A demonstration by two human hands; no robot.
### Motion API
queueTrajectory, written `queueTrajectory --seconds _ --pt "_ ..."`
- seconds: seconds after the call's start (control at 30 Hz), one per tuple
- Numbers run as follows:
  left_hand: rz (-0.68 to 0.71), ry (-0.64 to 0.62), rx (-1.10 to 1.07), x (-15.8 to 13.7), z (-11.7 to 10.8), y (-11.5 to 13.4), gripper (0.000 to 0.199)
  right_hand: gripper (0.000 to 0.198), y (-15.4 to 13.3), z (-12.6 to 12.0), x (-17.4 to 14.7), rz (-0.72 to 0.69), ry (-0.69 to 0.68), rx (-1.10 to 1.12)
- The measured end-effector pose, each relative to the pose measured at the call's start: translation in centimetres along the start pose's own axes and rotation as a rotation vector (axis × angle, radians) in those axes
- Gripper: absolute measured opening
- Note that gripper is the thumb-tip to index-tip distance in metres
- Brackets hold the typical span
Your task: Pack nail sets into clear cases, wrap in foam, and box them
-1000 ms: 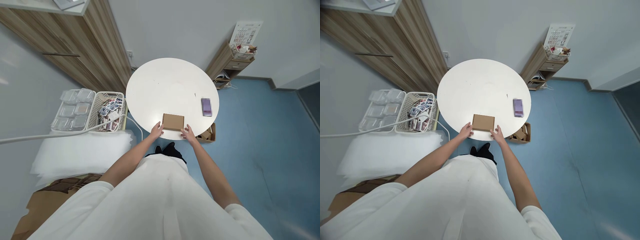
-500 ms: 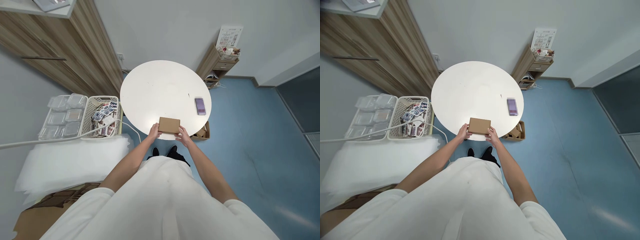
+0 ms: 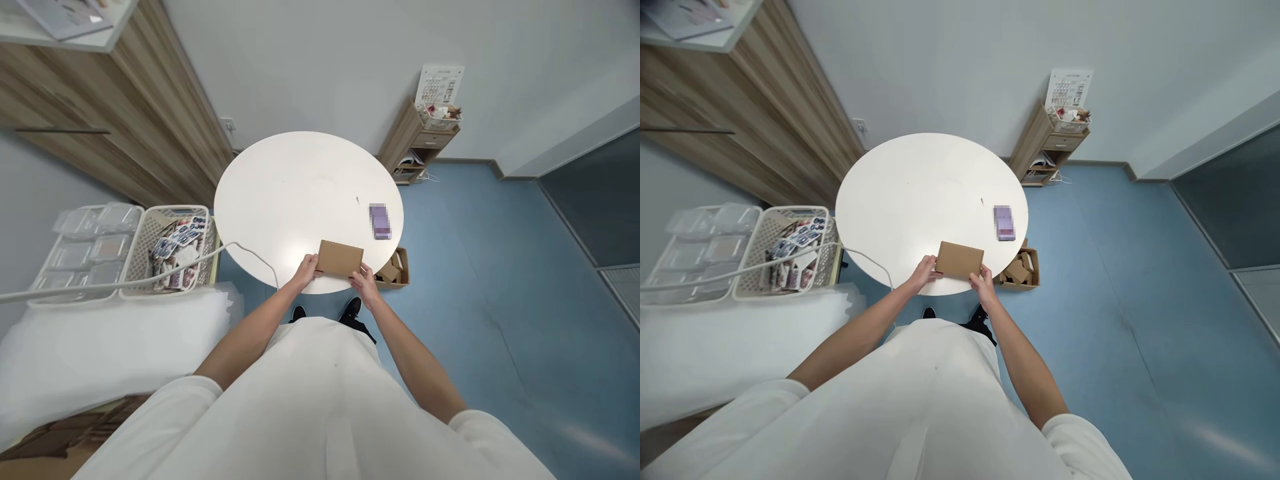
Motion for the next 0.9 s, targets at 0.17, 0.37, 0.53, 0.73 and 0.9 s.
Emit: queueTrajectory --seconds 0.17,0.37,0.53,0.73,0.9 --pt "0.146 -0.177 0.141 1.8 8.7 3.9 0.046 0.07 -0.3 -8.1 -0.3 -0.092 0.232 0.072" --pt "0.264 -0.328 0.314 5.3 21.5 5.7 0.042 0.073 2.1 -18.7 -0.7 -0.04 0.44 0.136" --pt "0.22 -0.304 0.513 9.8 29.7 5.3 0.05 0.08 3.9 -25.6 2.3 0.093 0.488 0.203" --pt "0.201 -0.324 0.512 13.5 35.2 6.5 0.061 0.089 3.9 -30.3 6.6 0.037 0.508 0.154" --pt "0.297 -0.388 0.563 14.6 37.3 7.5 0.08 0.102 4.2 -31.2 8.2 0.037 0.519 0.193"
Point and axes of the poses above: each hand's wrist, its own x-axis towards the middle knuckle, its own z-axis out of the palm, y = z × x, the point moved 5 cm from there along x, towards the middle knuckle, and after that the axes turned 2 degrees about y, right-handed, at the moved point
